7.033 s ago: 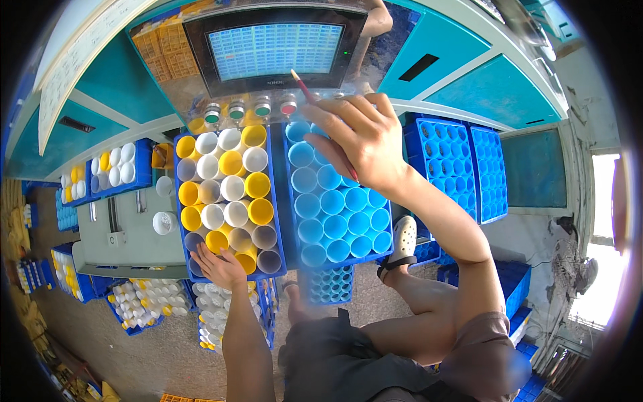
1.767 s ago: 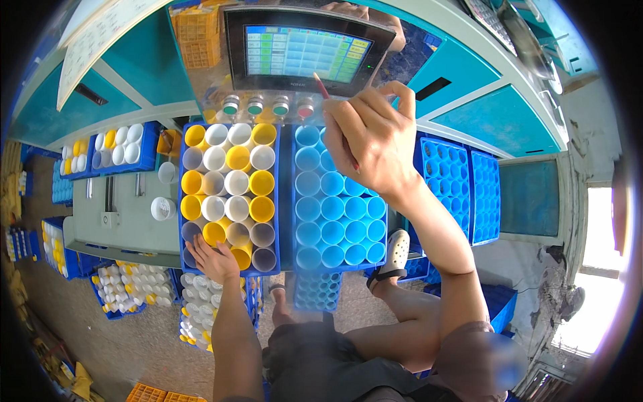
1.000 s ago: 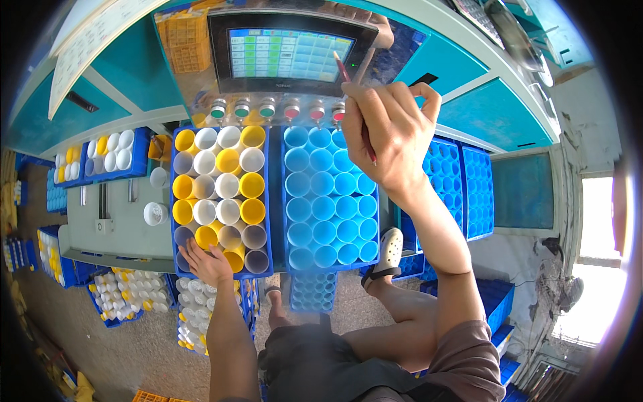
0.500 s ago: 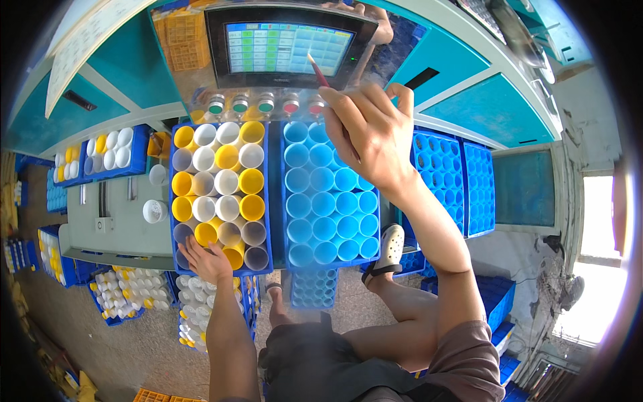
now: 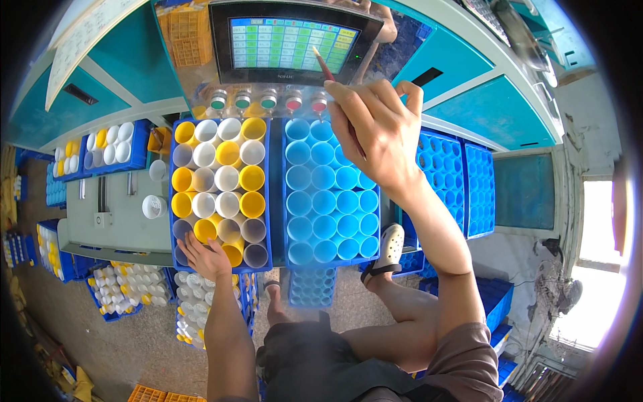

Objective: The person loads trays of yellow and white cups into a machine, presses buttons on the control panel, and then removes filled blue trays. They stack the filled trays and later use a green air gun to clean the machine's interior.

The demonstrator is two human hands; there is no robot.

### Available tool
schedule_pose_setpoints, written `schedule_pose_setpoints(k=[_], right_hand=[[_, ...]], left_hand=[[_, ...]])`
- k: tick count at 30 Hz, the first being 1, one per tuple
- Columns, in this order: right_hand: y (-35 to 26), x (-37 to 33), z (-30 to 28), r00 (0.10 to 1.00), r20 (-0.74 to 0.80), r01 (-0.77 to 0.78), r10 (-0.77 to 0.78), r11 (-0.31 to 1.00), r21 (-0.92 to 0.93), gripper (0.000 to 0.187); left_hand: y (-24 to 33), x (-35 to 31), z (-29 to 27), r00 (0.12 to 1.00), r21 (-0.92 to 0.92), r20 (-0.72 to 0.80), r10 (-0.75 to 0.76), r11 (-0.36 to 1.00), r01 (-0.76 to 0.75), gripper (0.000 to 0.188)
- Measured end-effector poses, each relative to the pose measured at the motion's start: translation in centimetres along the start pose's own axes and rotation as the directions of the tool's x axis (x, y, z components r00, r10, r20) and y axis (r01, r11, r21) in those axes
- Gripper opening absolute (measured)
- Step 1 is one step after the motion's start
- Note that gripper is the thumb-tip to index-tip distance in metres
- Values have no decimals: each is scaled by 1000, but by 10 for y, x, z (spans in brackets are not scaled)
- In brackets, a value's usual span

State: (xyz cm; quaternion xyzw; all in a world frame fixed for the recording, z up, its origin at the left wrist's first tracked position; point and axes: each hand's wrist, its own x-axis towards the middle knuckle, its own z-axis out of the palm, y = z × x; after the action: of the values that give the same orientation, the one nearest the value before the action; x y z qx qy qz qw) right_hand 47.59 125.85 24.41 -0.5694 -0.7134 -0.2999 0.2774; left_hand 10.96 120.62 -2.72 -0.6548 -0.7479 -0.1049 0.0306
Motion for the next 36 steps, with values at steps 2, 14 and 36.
schedule_pose_setpoints(k=[2, 14, 36], right_hand=[[-1, 2, -2, 1000, 3, -14, 14, 1000, 10, 18], [-4, 14, 1, 999, -33, -4, 5, 999, 51, 22], [-19, 2, 13, 995, 100, -28, 22, 998, 56, 11]], left_hand=[[0, 0, 0, 1000, 2, -5, 2, 1000, -2, 50], [-1, 0, 1, 1000, -4, -29, 7, 1000, -7, 50], [1, 0, -2, 1000, -2, -17, 0, 1000, 0, 50]])
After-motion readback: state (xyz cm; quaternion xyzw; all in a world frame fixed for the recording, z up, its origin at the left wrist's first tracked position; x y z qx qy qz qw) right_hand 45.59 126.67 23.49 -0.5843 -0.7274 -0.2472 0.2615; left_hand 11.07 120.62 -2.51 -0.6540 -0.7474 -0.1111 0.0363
